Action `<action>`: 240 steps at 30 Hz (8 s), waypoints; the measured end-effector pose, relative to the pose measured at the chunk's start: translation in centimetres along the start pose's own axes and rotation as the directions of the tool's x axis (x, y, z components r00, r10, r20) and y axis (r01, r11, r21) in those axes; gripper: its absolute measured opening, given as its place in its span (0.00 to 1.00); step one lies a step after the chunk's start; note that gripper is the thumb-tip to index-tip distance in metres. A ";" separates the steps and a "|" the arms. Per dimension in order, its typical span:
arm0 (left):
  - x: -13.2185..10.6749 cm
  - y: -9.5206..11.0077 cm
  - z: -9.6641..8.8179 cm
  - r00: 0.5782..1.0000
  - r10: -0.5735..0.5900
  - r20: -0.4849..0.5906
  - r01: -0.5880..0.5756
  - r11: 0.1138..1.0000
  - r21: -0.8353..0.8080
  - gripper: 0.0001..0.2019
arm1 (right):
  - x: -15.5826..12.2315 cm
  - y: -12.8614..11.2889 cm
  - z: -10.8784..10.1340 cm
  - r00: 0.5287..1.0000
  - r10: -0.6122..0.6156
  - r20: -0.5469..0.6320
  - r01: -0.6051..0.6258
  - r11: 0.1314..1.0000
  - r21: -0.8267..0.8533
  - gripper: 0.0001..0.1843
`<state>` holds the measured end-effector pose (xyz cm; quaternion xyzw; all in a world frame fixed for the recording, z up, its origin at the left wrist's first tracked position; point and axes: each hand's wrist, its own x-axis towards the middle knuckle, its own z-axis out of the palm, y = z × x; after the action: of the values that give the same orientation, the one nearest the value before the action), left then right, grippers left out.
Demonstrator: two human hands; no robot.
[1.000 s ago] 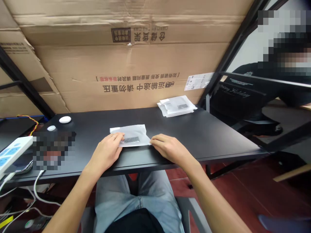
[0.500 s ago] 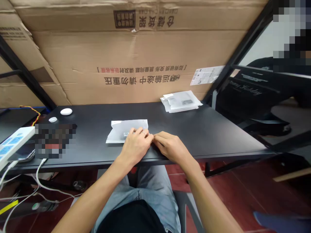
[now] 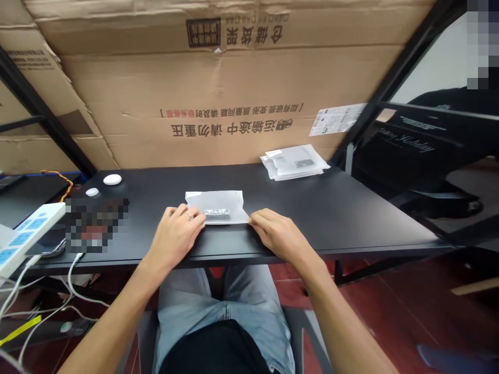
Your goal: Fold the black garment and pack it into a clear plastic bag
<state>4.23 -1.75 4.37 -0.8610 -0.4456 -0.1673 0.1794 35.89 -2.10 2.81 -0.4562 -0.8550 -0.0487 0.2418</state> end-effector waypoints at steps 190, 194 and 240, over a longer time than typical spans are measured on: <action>-9.6 12.8 2.3 0.674 0.179 0.717 0.056 0.955 -0.292 0.27 | -2.8 0.8 -2.2 0.999 0.028 0.035 -0.041 0.882 0.469 0.15; -8.7 6.9 -1.2 0.754 0.044 0.655 0.137 0.965 -0.222 0.19 | -2.7 1.0 -1.7 1.000 0.017 -0.008 -0.012 0.886 0.464 0.13; -1.8 -4.0 2.2 0.914 -0.102 0.393 0.214 0.943 -0.253 0.37 | 1.3 -0.2 0.9 0.934 0.006 0.356 -0.045 0.994 0.100 0.52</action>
<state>0.23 0.13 2.31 -0.8545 -0.5110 -0.0779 -0.0518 34.78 -0.98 2.67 -0.4550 -0.8800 0.0833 0.1079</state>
